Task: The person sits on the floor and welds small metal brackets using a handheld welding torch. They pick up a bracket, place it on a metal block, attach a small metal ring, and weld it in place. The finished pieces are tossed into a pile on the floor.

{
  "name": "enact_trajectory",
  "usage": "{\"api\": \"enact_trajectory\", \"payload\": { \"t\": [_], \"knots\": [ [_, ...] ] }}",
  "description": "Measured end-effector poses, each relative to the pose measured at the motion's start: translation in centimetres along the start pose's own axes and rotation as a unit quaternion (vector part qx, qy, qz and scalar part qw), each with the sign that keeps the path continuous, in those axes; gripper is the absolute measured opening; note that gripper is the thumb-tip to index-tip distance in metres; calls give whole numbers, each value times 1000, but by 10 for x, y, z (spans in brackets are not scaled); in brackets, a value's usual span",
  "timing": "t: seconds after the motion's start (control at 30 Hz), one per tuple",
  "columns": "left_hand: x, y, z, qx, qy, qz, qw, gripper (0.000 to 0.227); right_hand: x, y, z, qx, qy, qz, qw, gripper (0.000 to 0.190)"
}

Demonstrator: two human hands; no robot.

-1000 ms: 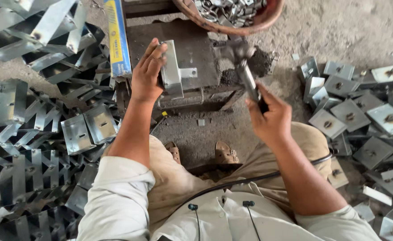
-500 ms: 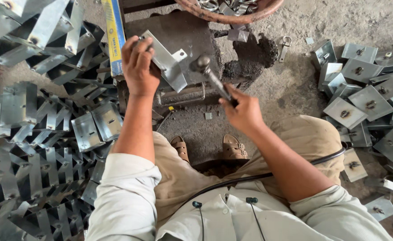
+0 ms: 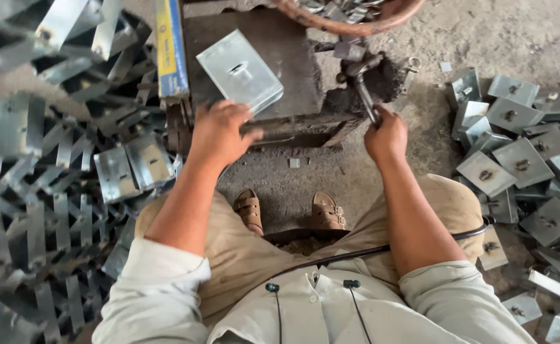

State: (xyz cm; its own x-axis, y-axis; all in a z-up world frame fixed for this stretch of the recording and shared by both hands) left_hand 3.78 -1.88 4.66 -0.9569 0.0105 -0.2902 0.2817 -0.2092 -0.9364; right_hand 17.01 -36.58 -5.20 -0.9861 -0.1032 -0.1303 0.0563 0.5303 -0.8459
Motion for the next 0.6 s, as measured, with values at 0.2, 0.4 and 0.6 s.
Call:
{"api": "enact_trajectory", "payload": {
  "t": [0.2, 0.4, 0.6],
  "knots": [
    [-37, -19, -38, 78, -78, 225, 968, 39, -6, 1, -5, -48, -8, 26, 998, 41],
    [-71, 33, -81, 210, -174, 157, 949, 5, 4, -37, -4, -10, -6, -11, 1000, 47],
    [-64, 34, -82, 299, -216, 149, 918, 4, 10, -119, 75, 77, 64, -47, 994, 55]
  ]
}}
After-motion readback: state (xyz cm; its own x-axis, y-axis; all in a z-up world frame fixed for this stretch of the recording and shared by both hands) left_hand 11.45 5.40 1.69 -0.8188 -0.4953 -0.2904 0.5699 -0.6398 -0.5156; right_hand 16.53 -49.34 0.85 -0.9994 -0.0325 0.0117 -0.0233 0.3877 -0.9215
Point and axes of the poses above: each hand's wrist, its own x-axis away from the middle knuckle, its own y-axis out of the palm, z = x × y, the point moved 10 cm from there along -x, towards the middle knuckle, and after that the axes turned 2 degrees about -y, right-handed, at the moved point
